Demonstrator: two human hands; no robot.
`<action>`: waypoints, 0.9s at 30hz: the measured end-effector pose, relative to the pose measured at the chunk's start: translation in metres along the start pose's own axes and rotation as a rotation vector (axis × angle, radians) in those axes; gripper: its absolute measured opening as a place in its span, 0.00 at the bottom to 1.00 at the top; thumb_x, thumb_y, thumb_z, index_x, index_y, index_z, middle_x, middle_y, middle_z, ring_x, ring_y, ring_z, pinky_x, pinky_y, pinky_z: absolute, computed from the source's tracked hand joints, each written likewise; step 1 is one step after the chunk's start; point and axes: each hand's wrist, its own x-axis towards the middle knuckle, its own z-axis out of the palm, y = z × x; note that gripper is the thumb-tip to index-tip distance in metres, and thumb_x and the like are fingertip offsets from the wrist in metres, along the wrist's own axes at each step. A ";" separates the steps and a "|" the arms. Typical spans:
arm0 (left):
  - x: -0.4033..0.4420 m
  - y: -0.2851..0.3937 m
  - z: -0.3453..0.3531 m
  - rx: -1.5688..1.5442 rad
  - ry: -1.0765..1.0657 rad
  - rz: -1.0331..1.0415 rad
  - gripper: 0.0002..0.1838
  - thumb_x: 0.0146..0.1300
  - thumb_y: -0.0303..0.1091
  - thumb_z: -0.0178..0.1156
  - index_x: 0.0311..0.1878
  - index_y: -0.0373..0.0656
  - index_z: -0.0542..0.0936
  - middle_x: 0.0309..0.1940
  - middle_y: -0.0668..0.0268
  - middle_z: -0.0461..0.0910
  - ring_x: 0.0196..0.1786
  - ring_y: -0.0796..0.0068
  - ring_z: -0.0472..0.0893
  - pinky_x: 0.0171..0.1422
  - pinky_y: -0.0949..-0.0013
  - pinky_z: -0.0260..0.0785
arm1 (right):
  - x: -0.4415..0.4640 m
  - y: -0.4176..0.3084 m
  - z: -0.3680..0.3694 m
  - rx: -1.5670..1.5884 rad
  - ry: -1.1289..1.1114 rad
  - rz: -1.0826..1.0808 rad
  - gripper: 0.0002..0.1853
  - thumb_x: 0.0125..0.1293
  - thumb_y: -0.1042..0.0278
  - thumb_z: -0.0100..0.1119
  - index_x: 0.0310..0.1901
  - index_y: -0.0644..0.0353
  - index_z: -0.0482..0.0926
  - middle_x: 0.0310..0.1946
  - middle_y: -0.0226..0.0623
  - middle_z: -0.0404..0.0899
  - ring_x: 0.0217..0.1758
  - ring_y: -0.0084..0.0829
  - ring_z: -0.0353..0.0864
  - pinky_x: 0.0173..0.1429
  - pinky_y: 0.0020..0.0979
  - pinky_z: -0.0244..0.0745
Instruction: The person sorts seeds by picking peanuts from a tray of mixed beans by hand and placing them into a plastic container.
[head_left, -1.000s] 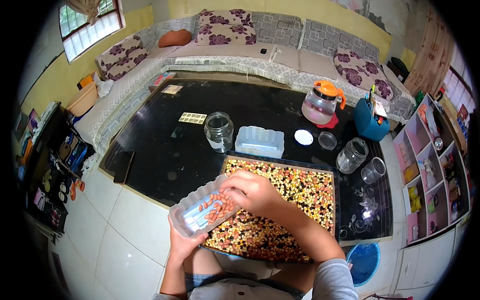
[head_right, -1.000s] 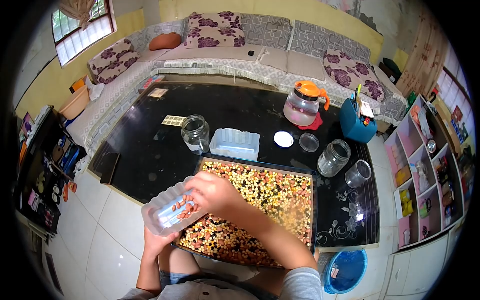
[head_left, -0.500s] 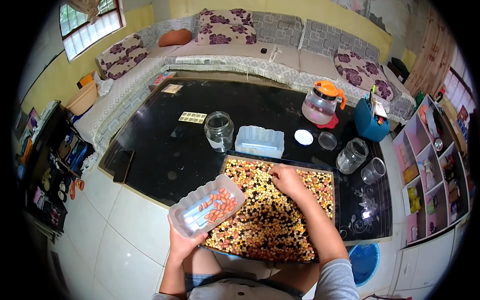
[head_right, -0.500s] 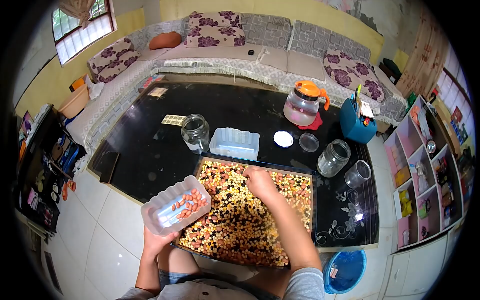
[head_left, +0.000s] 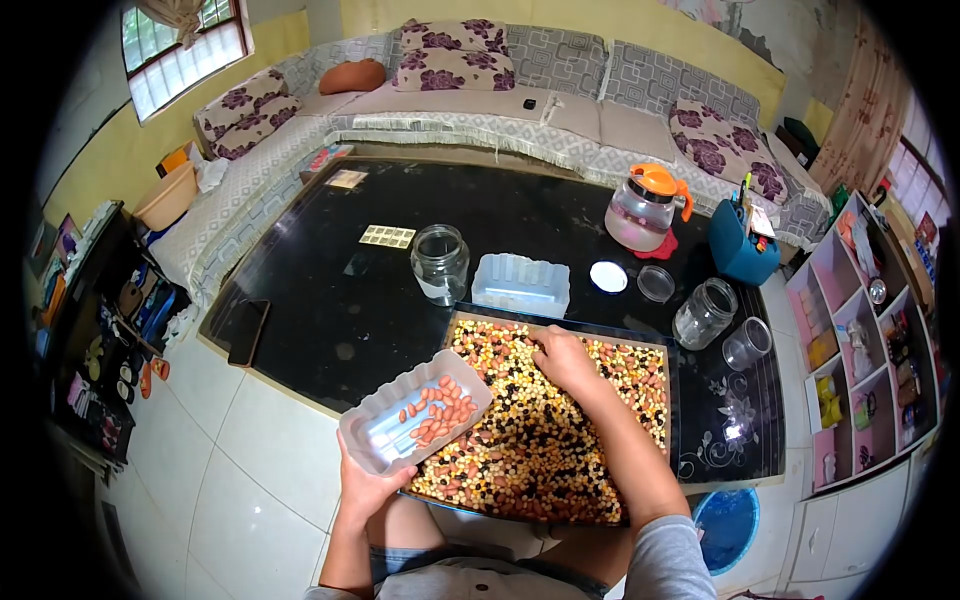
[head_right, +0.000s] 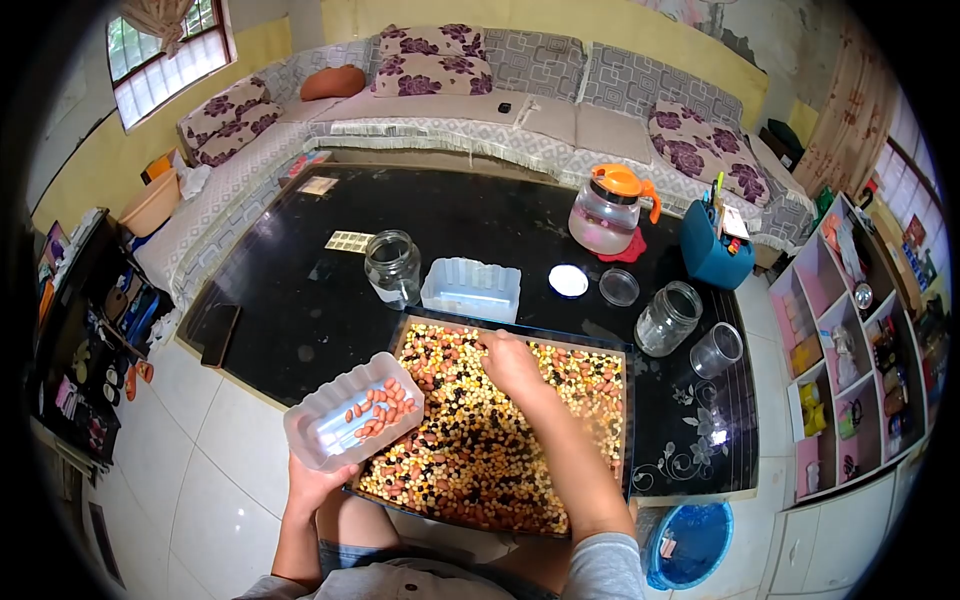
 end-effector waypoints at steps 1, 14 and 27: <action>0.000 0.000 0.000 0.007 -0.004 0.001 0.50 0.31 0.29 0.76 0.58 0.38 0.54 0.51 0.57 0.66 0.55 0.66 0.70 0.62 0.64 0.62 | 0.003 0.000 0.004 -0.005 0.043 -0.014 0.15 0.54 0.72 0.57 0.46 0.60 0.77 0.41 0.46 0.76 0.49 0.45 0.75 0.55 0.41 0.70; 0.001 0.002 0.000 0.001 -0.016 -0.004 0.51 0.31 0.31 0.77 0.58 0.39 0.54 0.51 0.57 0.66 0.55 0.66 0.69 0.62 0.63 0.62 | 0.006 0.003 0.006 -0.109 -0.072 -0.025 0.07 0.55 0.67 0.56 0.35 0.57 0.78 0.31 0.43 0.80 0.37 0.44 0.79 0.43 0.41 0.73; 0.001 -0.003 -0.001 -0.017 -0.011 0.013 0.50 0.31 0.30 0.76 0.58 0.38 0.55 0.51 0.57 0.66 0.55 0.66 0.70 0.62 0.64 0.62 | -0.002 -0.047 -0.047 0.069 0.212 -0.273 0.09 0.52 0.71 0.53 0.35 0.61 0.78 0.31 0.42 0.77 0.41 0.42 0.77 0.47 0.39 0.73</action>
